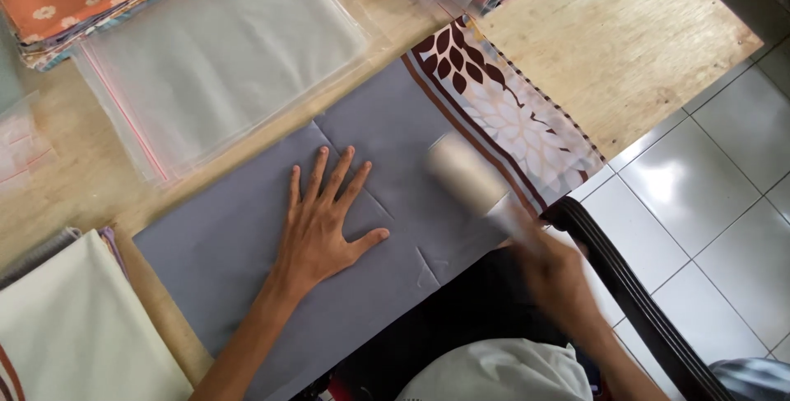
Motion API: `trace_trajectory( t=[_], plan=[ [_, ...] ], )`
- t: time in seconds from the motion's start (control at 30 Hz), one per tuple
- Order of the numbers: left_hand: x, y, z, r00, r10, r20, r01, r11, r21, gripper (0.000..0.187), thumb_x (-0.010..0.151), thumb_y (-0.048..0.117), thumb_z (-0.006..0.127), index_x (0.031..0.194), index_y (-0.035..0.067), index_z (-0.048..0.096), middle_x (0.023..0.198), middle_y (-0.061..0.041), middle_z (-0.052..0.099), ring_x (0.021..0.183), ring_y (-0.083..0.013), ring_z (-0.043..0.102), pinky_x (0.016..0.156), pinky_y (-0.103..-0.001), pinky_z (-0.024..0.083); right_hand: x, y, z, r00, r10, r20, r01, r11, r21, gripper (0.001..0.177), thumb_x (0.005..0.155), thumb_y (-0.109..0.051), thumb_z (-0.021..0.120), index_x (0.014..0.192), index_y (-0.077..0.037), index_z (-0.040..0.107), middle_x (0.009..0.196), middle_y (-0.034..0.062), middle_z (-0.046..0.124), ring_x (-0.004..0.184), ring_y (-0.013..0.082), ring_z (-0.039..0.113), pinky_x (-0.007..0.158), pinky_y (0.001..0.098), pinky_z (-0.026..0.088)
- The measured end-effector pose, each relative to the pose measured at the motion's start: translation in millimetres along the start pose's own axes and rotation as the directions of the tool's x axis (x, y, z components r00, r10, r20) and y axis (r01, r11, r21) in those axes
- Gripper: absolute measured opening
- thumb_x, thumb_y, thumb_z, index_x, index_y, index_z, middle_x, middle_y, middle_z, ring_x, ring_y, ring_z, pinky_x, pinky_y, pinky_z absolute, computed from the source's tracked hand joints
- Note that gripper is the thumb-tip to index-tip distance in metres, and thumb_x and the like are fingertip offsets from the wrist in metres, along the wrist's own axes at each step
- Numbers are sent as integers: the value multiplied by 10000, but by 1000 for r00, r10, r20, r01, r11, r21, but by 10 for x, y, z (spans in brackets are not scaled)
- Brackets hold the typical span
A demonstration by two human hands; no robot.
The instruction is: Clean fabric items using a lint roller on a work table.
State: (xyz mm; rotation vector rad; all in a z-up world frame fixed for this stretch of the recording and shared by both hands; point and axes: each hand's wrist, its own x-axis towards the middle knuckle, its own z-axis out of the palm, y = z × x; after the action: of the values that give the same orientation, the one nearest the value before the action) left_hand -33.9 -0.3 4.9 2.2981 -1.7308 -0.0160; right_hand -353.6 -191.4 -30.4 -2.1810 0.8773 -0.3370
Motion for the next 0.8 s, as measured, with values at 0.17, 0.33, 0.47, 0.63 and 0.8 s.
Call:
trace_trajectory(
  t=[0.17,0.33,0.47,0.63,0.8],
  plan=[
    [7,4,8,1000,-2,-20,2,1000,9,945,896,761,540,1640,237,284,1720,-31,228,1592,-335,144,1236,-643,133,456,282,-484,941,62,-333,-136,969,-205,614,974,-16,583,1580,-107,556,668,117,490,636,161,409,580,401,424],
    [10,6,9,999,14,-40,-13,1000,20,949,881,781,527,1623,225,329,1700,-61,282,1577,-347,184,1217,-662,159,356,-139,-608,914,156,-375,-236,955,-178,526,1043,-49,593,1567,-79,573,740,141,482,660,200,392,630,390,408],
    [7,7,12,1000,9,-26,-9,1000,14,946,888,789,517,1626,231,320,1702,-65,271,1579,-344,176,1219,-657,154,65,-688,-288,900,429,-80,-436,882,-180,302,964,-345,584,1237,-266,684,1089,-4,770,962,173,637,850,342,466],
    [5,2,10,1000,6,-8,-6,1000,7,950,899,778,519,1642,239,274,1717,-47,231,1591,-336,131,1228,-657,125,64,-168,-143,994,-86,-71,87,996,10,501,946,-131,626,1440,-63,577,1495,101,585,1375,176,543,1134,315,400],
    [3,6,3,999,17,-34,-17,1000,14,948,892,771,532,1634,229,300,1716,-45,241,1590,-340,155,1225,-662,153,416,232,-541,958,103,-268,-161,965,-207,575,1033,-108,590,1600,-153,506,777,155,668,705,171,544,664,382,453]
  ],
)
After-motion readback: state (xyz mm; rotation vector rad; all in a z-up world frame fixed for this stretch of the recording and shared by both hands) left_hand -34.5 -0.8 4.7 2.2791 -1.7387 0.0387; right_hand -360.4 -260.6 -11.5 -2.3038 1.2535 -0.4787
